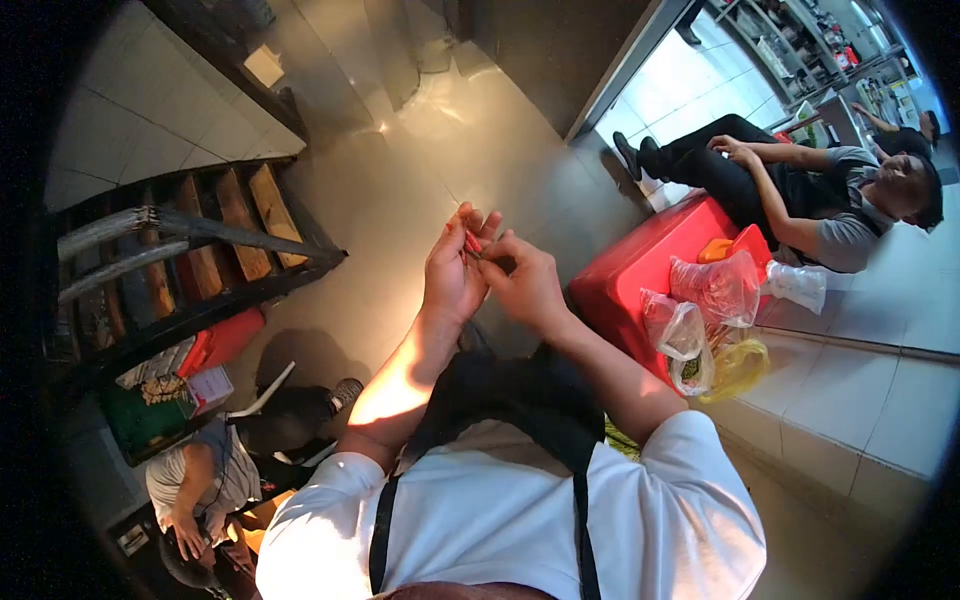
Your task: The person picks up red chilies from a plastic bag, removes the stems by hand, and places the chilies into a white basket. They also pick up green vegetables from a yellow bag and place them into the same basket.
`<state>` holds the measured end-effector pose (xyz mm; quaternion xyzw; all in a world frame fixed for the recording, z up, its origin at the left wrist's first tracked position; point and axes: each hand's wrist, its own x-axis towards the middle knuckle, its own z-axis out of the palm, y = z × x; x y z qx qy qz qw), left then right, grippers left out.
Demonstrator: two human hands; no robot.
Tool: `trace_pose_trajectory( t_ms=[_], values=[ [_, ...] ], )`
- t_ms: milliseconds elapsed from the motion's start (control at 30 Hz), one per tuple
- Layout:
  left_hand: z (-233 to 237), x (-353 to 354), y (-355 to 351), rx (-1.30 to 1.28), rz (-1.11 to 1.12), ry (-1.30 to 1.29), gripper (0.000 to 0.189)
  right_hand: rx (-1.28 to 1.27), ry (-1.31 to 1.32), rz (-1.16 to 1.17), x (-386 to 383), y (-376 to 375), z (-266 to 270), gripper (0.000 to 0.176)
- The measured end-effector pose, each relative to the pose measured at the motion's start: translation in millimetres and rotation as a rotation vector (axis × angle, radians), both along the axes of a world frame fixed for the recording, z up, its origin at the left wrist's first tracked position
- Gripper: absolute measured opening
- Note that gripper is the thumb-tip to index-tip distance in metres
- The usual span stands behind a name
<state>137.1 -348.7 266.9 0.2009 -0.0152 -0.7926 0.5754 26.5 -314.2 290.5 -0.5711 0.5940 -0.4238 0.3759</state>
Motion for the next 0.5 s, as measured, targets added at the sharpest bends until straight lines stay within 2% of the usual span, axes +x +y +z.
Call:
trace_pose_trajectory(
  t_ms=[100, 200, 300, 400, 500],
  values=[
    [10.6, 12.6, -10.5, -0.033, 0.052, 0.009, 0.023, 0.038, -0.022, 0.038, 10.2, -14.4, 20.0, 0.008],
    [15.9, 18.8, -32.6, -0.05, 0.125, -0.048, 0.024, -0.022, -0.015, 0.027, 23.8, -33.6, 10.9, 0.01],
    [18.6, 31.6, -51.3, -0.016, 0.163, -0.142, 0.028, -0.063, 0.081, 0.095, 37.0, -55.7, 19.2, 0.008],
    [-0.4, 39.7, -80.2, -0.045, 0.246, -0.183, 0.032, -0.011, 0.082, 0.159, 48.6, -92.2, 20.6, 0.01],
    [-9.7, 46.3, -124.9, 0.038, 0.277, -0.203, 0.033, -0.005, 0.078, 0.229, 52.6, -144.8, 3.2, 0.012]
  ],
)
